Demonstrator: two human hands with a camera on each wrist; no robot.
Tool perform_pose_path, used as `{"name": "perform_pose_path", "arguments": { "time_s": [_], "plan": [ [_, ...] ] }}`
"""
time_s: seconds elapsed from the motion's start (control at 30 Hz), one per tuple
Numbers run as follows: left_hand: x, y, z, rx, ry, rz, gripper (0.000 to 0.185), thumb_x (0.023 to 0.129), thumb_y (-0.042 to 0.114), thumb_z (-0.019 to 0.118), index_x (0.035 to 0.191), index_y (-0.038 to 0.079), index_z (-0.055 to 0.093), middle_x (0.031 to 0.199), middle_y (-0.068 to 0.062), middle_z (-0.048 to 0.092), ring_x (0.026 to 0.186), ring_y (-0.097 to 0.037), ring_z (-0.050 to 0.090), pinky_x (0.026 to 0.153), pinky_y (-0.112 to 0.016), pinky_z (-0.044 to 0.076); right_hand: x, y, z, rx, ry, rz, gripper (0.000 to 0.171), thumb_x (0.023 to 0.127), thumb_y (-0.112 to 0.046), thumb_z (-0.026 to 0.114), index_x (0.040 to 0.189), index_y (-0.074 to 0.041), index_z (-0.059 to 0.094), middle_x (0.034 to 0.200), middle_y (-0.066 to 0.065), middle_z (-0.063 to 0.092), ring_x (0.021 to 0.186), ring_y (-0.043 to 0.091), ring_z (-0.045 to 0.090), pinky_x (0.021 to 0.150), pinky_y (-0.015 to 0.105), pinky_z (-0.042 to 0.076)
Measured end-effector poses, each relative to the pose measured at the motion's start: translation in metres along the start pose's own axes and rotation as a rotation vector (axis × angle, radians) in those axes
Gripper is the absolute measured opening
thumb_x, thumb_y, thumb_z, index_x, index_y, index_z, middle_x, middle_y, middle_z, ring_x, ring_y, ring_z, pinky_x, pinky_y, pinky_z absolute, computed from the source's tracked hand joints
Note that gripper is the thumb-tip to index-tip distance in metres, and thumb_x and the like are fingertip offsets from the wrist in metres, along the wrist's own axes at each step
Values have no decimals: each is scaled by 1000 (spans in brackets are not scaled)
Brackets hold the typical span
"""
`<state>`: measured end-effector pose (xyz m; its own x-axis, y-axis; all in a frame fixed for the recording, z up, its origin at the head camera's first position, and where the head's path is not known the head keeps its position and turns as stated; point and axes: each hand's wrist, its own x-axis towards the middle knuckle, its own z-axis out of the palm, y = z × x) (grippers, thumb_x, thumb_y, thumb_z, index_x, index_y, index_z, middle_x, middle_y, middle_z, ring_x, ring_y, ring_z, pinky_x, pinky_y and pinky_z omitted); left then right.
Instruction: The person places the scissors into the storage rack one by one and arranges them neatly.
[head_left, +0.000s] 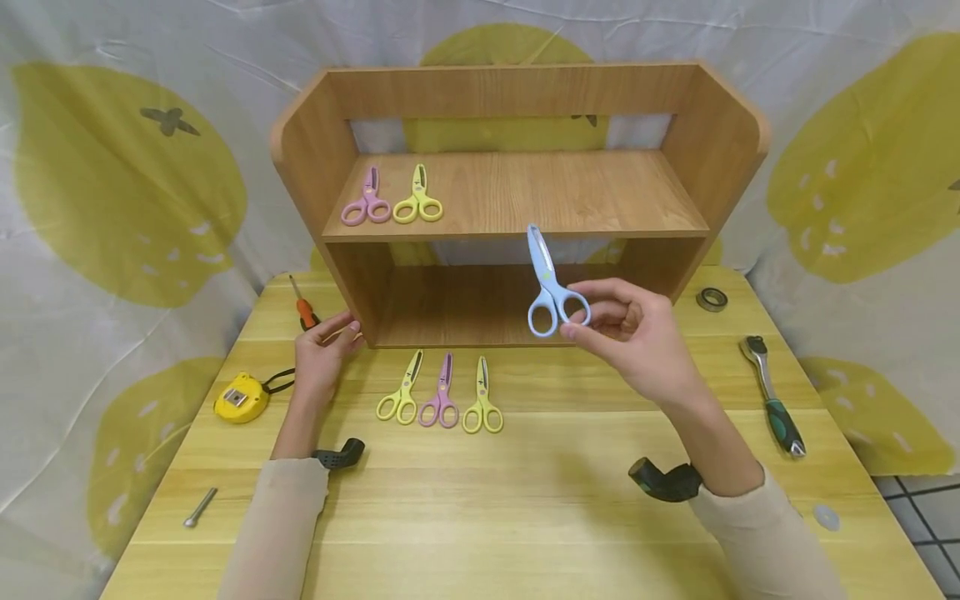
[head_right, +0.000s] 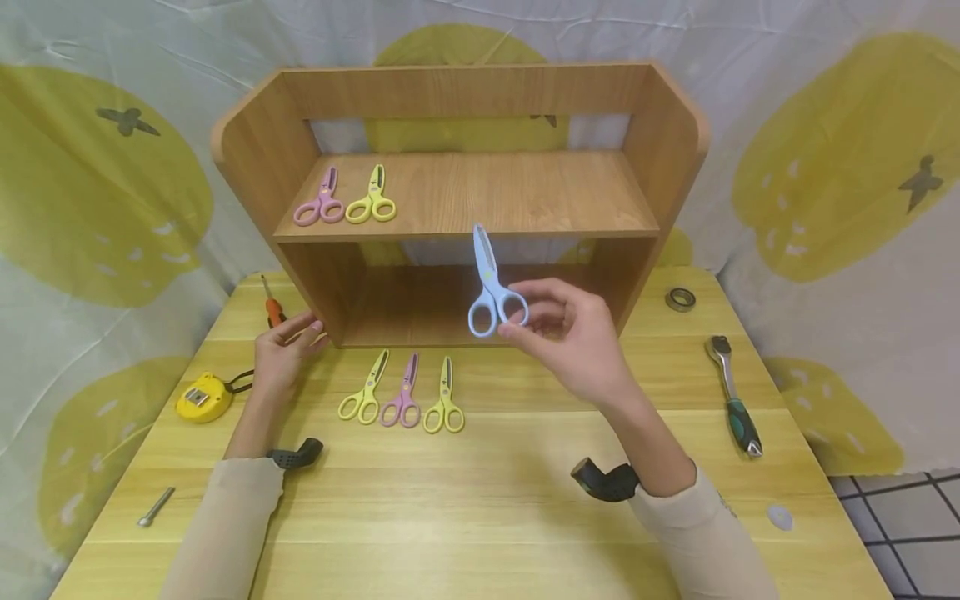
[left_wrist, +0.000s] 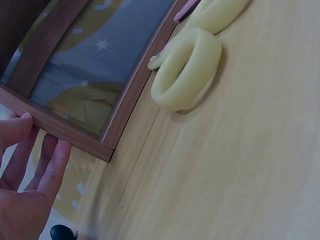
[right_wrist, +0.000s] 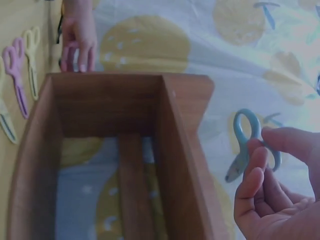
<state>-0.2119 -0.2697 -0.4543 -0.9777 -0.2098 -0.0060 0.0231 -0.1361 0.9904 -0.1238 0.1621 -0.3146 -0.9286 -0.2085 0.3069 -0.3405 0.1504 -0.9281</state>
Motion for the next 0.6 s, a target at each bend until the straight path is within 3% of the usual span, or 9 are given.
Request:
{"name": "perform_pose_path", "arguments": {
  "time_s": [0.23,0.43,0.6],
  "plan": [
    [1,-2,0,8,10,-5,39,95,0,72,132,-8,65,112,2,70,102,-16,74,92,-32,63,39,-24,3,-60,87,26,42,88,-16,84,128,-10,70,87,-3,77,82,15,68,70,20,59],
    [6,-11,-4,10,20,-1,39,95,2,72,133,-6,66,113,2,71,104,-16,74,92,-31,63,76,-30,14,-62,100,71,42,89,-18,84,128,-12,70,91,-4,78,87,15,69,74,20,60],
    [5,-10,-3,8,25,0,39,95,2,72,132,-7,65,113,1,70,103,-16,74,92,-33,63,101,-29,22,-78,97,85,41,89,-21,83,127,-14,71,91,-5,79,87,13,68,69,23,55]
  ]
}}
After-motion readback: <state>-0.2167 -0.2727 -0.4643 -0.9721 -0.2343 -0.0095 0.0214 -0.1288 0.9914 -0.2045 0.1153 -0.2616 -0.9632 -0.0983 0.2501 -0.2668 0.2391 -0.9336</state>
